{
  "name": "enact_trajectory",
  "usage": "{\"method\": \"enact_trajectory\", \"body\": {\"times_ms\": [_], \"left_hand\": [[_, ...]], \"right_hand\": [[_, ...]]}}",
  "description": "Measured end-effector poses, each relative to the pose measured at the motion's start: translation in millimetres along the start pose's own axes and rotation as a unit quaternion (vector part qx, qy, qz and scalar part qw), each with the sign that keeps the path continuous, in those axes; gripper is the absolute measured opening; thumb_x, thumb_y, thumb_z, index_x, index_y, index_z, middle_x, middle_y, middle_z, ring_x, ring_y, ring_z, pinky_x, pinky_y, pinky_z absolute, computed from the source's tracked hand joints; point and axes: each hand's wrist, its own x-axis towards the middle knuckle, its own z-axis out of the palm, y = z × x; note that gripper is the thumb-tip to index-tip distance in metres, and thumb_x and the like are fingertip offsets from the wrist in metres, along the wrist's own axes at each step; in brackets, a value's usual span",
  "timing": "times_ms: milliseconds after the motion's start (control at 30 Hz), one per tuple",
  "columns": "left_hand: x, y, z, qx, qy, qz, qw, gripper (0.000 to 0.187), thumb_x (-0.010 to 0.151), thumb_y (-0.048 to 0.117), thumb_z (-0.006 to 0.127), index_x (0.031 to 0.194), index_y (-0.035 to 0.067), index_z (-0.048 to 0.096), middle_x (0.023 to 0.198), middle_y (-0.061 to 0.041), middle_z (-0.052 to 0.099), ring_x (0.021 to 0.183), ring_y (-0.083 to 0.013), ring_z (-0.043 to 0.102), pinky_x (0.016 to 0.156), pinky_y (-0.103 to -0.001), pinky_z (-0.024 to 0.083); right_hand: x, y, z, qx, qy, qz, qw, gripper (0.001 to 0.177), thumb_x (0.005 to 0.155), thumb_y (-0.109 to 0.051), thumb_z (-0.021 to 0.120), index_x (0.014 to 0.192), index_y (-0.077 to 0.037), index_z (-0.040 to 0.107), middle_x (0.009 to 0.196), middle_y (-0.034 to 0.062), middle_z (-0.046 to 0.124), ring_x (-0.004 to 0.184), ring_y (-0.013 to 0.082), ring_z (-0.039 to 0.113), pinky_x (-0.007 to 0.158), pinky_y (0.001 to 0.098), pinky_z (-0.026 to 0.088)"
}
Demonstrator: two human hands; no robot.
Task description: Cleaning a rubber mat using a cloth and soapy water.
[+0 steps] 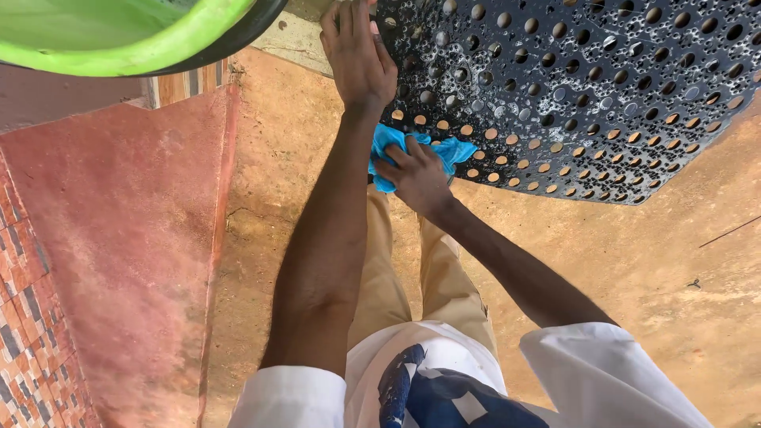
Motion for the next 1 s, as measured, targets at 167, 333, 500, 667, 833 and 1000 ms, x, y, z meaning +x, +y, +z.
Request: {"method": "enact_trajectory", "body": {"times_ms": [167,333,500,667,833,1000], "left_hand": [[6,10,-4,0.006,-0.016,-0.01,1.0,0.041,0.095,-0.002,0.057,0.133,0.012,0.053,0.127,-0.009,0.057,0.129,-0.036,0.046,0.109,-0.053,0.038],[-2,6,-6,0.005,-0.017,0.002,1.0,0.049,0.089,-0.006,0.054,0.134,0.012,0.052,0.121,-0.007,0.057,0.128,-0.0339,0.045,0.11,-0.052,0.038],[5,12,-4,-0.01,-0.017,0.034,0.999,0.047,0.091,-0.006,0.05,0.135,0.01,0.051,0.127,-0.01,0.058,0.127,-0.0346,0.044,0.109,-0.052,0.037],[1,11,-3,0.015,-0.017,0.021,1.0,0.036,0.1,0.001,0.047,0.134,0.009,0.054,0.132,-0.01,0.058,0.124,-0.034,0.047,0.11,-0.051,0.038],[-3,53,8,0.04,-0.051,0.12,0.991,0.043,0.097,0.005,0.046,0.14,0.007,0.053,0.138,-0.015,0.055,0.131,-0.036,0.047,0.11,-0.053,0.035],[-5,110,96,0.071,-0.059,0.225,0.97,0.038,0.112,0.018,0.041,0.148,0.018,0.051,0.155,-0.009,0.051,0.153,-0.0325,0.04,0.13,-0.052,0.028]], "right_hand": [[-137,72,-62,-0.132,-0.098,0.096,0.982,0.026,0.079,-0.018,0.084,0.103,-0.026,0.077,0.108,-0.0003,0.065,0.094,0.0253,0.066,0.066,0.0368,0.058],[-247,140,-110,-0.22,-0.046,0.255,0.94,0.01,0.093,-0.013,0.085,0.099,-0.018,0.078,0.104,0.0028,0.07,0.098,0.0272,0.064,0.057,0.0315,0.048],[-217,121,-68,-0.159,0.101,0.326,0.926,0.004,0.094,-0.012,0.076,0.092,-0.01,0.073,0.097,0.0084,0.063,0.087,0.0268,0.054,0.061,0.0397,0.038],[-89,28,-56,0.014,0.239,0.265,0.934,0.022,0.08,-0.011,0.079,0.1,-0.012,0.072,0.107,0.0091,0.059,0.102,0.0358,0.057,0.08,0.0487,0.048],[-49,-7,-36,0.064,0.159,0.165,0.971,0.042,0.072,-0.012,0.083,0.112,-0.017,0.074,0.12,0.0041,0.061,0.108,0.0326,0.053,0.088,0.0448,0.049],[-112,44,-49,-0.004,0.083,0.102,0.991,0.032,0.083,-0.021,0.084,0.114,-0.022,0.074,0.128,-0.0033,0.062,0.111,0.024,0.055,0.093,0.0374,0.051]]}}
